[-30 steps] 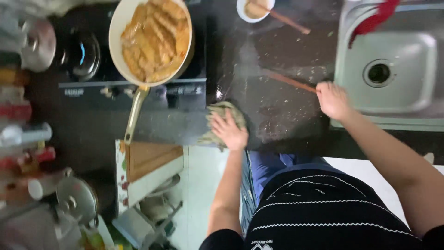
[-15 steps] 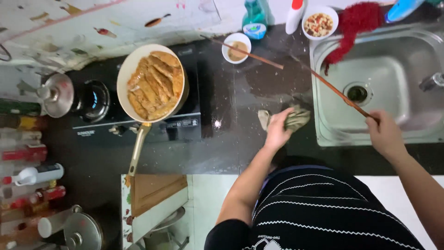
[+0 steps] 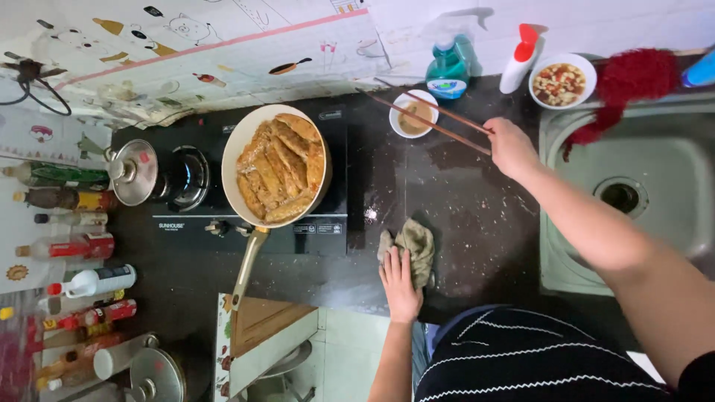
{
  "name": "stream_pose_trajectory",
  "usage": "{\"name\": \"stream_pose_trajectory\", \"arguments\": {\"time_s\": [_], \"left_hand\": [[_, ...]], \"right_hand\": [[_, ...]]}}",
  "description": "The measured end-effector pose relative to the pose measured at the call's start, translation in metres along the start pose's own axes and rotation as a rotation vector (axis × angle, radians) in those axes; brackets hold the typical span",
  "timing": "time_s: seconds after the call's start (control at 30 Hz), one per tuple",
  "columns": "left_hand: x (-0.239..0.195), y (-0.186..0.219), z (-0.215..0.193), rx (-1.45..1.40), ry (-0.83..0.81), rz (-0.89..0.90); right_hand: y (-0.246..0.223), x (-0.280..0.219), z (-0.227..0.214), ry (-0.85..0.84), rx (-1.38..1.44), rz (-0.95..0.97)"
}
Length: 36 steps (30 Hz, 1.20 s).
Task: Frying rolls in a pan and wiping down the kitchen counter and sink.
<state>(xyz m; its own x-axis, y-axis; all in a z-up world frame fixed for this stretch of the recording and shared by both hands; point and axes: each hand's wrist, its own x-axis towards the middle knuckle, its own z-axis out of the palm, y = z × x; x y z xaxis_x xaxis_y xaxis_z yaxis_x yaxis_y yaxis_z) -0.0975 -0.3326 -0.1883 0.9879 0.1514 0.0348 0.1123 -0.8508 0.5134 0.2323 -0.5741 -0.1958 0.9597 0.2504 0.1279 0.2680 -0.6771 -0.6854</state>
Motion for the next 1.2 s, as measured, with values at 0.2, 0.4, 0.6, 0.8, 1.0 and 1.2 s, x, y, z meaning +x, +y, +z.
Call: {"name": "stream_pose_trajectory", "arguments": {"time_s": [0.2,0.4,0.6,0.8,1.0,1.2], "left_hand": [[0.010,-0.023,0.041,0.060,0.203,-0.137],[0.086,-0.052,0.055,0.072,0.787,-0.456],[0.150,-0.035,0.024,0.164,0.542,-0.542],[0.159,-0.053,0.043,-0.175,0.421,-0.256],[0.230,-0.083,0.044,0.004,0.657,-0.081],[0.262,-0.083,0.041,0.149,0.259,-0.302]], "right_hand": [[-0.006,0.015,0.028,-0.132,-0.032,-0.110],[-0.016,0.025,0.021,-0.286,0.010,-0.034],[-0.024,0.022,0.000,-0.323,0.032,-0.018],[-0.012,-0.027,-0.042,0.014,0.072,-0.202],[0.011,-0.118,-0.089,-0.015,0.178,0.088],[0.034,-0.200,-0.130,-0.077,0.105,0.148]]}}
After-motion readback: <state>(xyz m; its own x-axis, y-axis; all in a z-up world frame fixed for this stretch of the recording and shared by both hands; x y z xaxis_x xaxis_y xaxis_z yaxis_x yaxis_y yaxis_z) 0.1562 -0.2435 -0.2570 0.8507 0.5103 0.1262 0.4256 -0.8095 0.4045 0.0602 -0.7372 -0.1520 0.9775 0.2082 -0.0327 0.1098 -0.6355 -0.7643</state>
